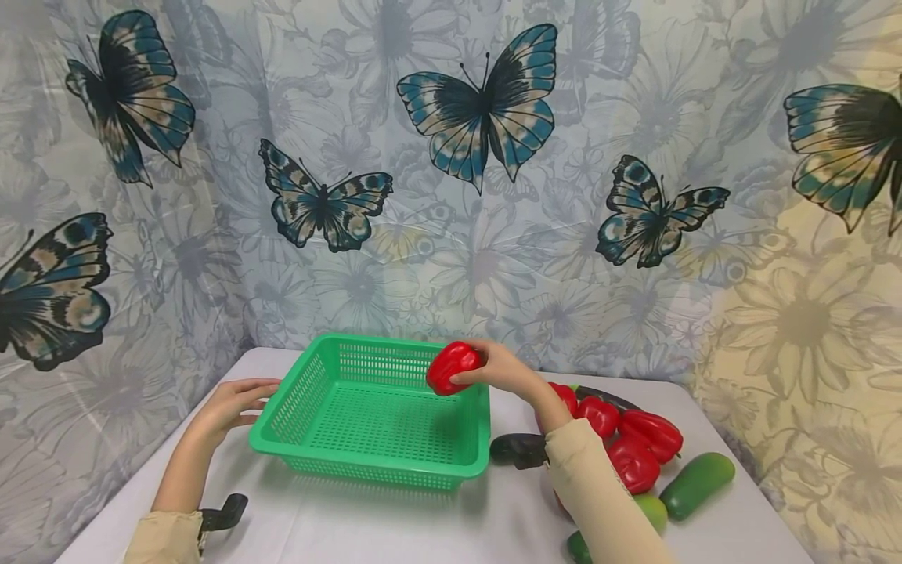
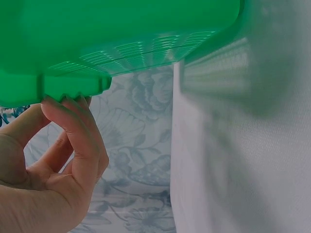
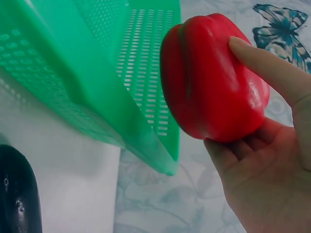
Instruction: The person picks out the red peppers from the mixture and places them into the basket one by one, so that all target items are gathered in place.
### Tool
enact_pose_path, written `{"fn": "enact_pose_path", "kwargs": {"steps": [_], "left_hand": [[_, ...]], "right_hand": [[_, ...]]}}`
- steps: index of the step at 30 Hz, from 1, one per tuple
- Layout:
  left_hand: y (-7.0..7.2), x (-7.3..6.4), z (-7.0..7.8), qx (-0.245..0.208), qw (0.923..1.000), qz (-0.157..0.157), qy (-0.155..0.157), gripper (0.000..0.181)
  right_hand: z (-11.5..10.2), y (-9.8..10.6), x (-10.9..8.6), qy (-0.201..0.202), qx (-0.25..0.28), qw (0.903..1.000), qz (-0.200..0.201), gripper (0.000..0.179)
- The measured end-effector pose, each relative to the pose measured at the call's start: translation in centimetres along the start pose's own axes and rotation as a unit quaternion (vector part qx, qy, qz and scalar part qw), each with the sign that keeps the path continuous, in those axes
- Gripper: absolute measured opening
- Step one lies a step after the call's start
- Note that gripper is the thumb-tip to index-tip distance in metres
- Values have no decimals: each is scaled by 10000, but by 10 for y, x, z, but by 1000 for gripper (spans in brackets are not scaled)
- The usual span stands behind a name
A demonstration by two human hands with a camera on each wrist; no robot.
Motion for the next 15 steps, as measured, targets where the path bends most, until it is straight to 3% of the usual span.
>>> {"fn": "enact_pose_path", "kwargs": {"steps": [15], "left_hand": [[-1, 0, 0, 22, 10000, -12, 23, 55]], "right_hand": [[4, -10, 17, 2, -149, 9993, -339, 70]]}}
Point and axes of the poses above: each hand's wrist, its own x-axis towards the middle knuckle, its own y-axis out of the back of the hand, z = x × y, the point moved 3 cm from there along x, towards the middle knuckle, and after that the axes turned 13 degrees about x, right-handed, at the moved point
